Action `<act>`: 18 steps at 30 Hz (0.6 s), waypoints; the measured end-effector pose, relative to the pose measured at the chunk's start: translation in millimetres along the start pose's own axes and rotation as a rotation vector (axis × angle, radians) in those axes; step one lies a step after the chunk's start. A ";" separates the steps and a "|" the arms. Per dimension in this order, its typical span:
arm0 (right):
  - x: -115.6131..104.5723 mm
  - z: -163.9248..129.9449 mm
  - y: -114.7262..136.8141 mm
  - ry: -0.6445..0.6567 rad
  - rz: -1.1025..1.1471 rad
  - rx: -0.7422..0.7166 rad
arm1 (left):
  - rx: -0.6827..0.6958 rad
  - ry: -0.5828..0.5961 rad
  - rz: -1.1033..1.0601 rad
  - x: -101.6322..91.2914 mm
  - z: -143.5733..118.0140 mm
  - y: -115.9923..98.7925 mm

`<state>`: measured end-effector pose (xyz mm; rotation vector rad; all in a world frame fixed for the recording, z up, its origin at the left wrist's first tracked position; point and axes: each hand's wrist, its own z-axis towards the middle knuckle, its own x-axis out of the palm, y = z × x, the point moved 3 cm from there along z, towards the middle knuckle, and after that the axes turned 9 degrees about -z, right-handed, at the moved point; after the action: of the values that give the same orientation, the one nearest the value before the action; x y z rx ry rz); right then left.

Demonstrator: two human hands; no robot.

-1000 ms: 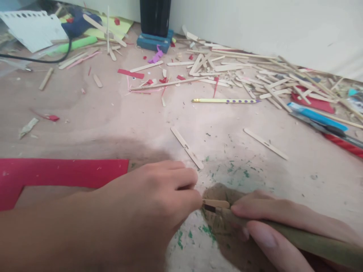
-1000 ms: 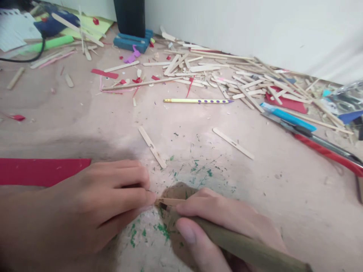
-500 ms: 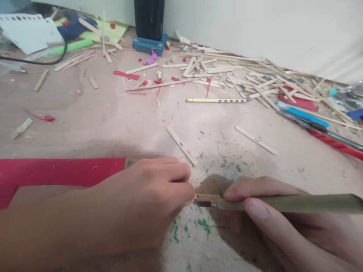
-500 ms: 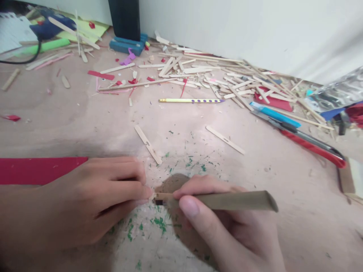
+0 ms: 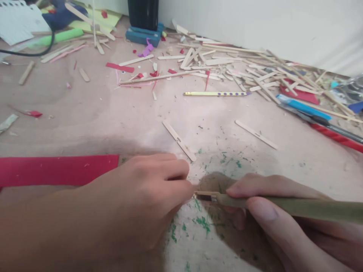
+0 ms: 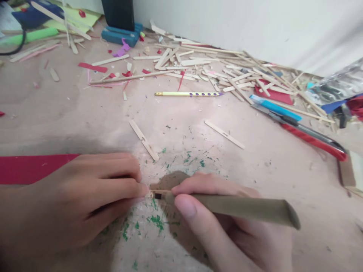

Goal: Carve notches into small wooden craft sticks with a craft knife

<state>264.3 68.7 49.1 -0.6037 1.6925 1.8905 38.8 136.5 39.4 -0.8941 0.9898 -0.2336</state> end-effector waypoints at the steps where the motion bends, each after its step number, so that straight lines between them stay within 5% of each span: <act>1: 1.0 -1.1 0.7 -0.011 -0.005 -0.005 | 0.008 0.001 0.001 0.2 -0.1 -0.6; 5: 4.5 -2.4 3.4 0.002 0.058 0.030 | 0.002 -0.002 0.004 -1.0 -0.4 -0.2; 10: 6.4 1.4 8.0 0.142 0.076 -0.103 | 0.046 0.068 -0.019 -1.7 -3.6 -0.9; 15: -3.2 -2.0 1.7 -0.086 -0.096 -0.002 | -0.029 0.029 -0.006 -1.3 -6.6 -3.2; 18: -3.6 0.4 2.2 -0.097 -0.082 -0.002 | 0.006 0.035 0.043 -1.1 -5.1 -3.9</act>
<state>265.7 68.6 53.1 -0.5642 1.5816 1.8343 34.9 131.8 41.8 -0.8646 1.0390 -0.2166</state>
